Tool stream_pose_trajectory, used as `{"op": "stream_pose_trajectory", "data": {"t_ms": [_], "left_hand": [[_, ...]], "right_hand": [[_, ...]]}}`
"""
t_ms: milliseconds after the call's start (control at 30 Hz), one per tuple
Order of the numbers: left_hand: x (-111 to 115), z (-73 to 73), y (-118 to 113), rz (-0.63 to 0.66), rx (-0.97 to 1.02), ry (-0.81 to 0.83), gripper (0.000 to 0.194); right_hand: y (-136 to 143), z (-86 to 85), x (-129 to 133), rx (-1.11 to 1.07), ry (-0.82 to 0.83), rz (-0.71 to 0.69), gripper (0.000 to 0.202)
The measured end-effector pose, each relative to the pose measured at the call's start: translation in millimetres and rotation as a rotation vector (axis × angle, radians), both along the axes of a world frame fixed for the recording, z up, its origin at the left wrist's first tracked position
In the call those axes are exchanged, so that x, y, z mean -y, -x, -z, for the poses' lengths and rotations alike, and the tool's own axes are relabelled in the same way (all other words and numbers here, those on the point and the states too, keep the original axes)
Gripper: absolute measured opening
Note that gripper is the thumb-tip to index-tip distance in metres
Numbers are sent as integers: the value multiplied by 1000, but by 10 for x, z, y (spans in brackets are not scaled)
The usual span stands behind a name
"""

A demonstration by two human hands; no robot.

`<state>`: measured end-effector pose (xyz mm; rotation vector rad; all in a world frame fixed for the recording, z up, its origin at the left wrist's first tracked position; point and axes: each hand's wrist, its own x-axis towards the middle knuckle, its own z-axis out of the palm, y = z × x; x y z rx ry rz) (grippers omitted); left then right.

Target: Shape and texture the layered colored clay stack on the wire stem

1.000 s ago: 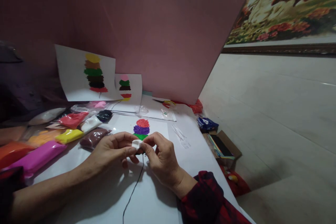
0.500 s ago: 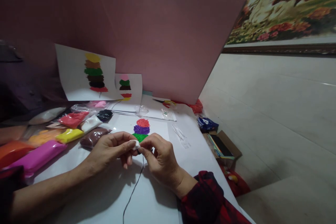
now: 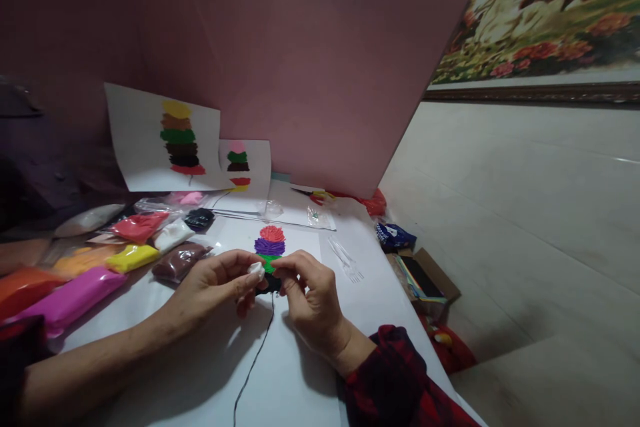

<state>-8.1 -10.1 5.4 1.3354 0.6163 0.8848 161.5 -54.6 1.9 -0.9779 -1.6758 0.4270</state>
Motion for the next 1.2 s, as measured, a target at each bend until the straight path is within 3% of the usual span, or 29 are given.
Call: {"op": "stream_pose_trajectory", "data": {"t_ms": [333, 733, 967, 1200], "left_hand": [[24, -77, 18, 8, -44, 20, 36], [-7, -17, -14, 15, 94, 74, 32], [-27, 30, 5, -3, -14, 37, 31], [0, -30, 25, 10, -105, -38, 31]], "right_hand": [[11, -19, 7, 83, -9, -28, 15], [11, -17, -7, 92, -44, -35, 17], [6, -31, -3, 100, -83, -50, 17], [7, -31, 6, 106, -40, -21, 15]]}}
